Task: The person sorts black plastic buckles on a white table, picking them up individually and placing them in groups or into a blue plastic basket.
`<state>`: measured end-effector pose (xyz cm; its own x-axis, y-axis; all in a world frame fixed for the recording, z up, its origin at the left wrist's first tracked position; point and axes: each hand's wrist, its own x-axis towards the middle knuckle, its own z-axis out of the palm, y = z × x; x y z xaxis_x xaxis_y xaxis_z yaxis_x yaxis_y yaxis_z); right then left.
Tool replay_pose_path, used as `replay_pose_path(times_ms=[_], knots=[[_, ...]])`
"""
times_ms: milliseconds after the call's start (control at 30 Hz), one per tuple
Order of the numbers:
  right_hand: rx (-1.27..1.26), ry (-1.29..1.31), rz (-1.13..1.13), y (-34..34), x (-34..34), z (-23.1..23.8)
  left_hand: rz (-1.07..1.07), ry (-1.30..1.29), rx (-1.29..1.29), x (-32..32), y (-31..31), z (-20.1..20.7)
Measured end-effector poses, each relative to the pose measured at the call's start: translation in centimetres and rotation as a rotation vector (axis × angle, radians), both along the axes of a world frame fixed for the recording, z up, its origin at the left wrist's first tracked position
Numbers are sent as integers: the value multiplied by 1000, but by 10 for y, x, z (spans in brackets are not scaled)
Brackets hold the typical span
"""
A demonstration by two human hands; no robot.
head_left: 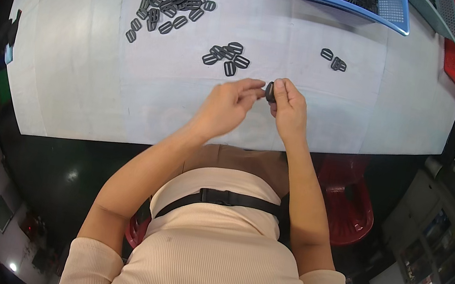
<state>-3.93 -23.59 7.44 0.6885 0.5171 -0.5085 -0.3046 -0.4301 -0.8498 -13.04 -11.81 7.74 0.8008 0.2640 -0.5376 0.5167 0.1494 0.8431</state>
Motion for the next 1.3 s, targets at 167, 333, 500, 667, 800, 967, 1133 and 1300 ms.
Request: replay_pose_path(times_ms=[167, 333, 500, 667, 800, 967, 1133, 1300], knots=[[439, 658, -90, -7, 23, 6, -16, -18, 879, 20, 51, -35], [583, 724, -30, -12, 30, 14, -201, -13, 1179, 21, 66, -53], [286, 390, -93, 8, 27, 20, 176, 114, -89, 25, 48, -6], [26, -454, 73, 36, 4, 29, 365, -12, -488, 15, 11, 30], [18, -640, 25, 41, -9, 31, 392, -13, -366, 11, 1, 44], [-26, -225, 29, 33, 0, 26, 137, 40, -111, 4, 4, 24], [113, 177, -24, 9, 18, 28, -41, 1, 449, 8, 42, -26], [104, 195, 83, 1, 22, 37, -101, -87, 1022, 26, 60, -63]])
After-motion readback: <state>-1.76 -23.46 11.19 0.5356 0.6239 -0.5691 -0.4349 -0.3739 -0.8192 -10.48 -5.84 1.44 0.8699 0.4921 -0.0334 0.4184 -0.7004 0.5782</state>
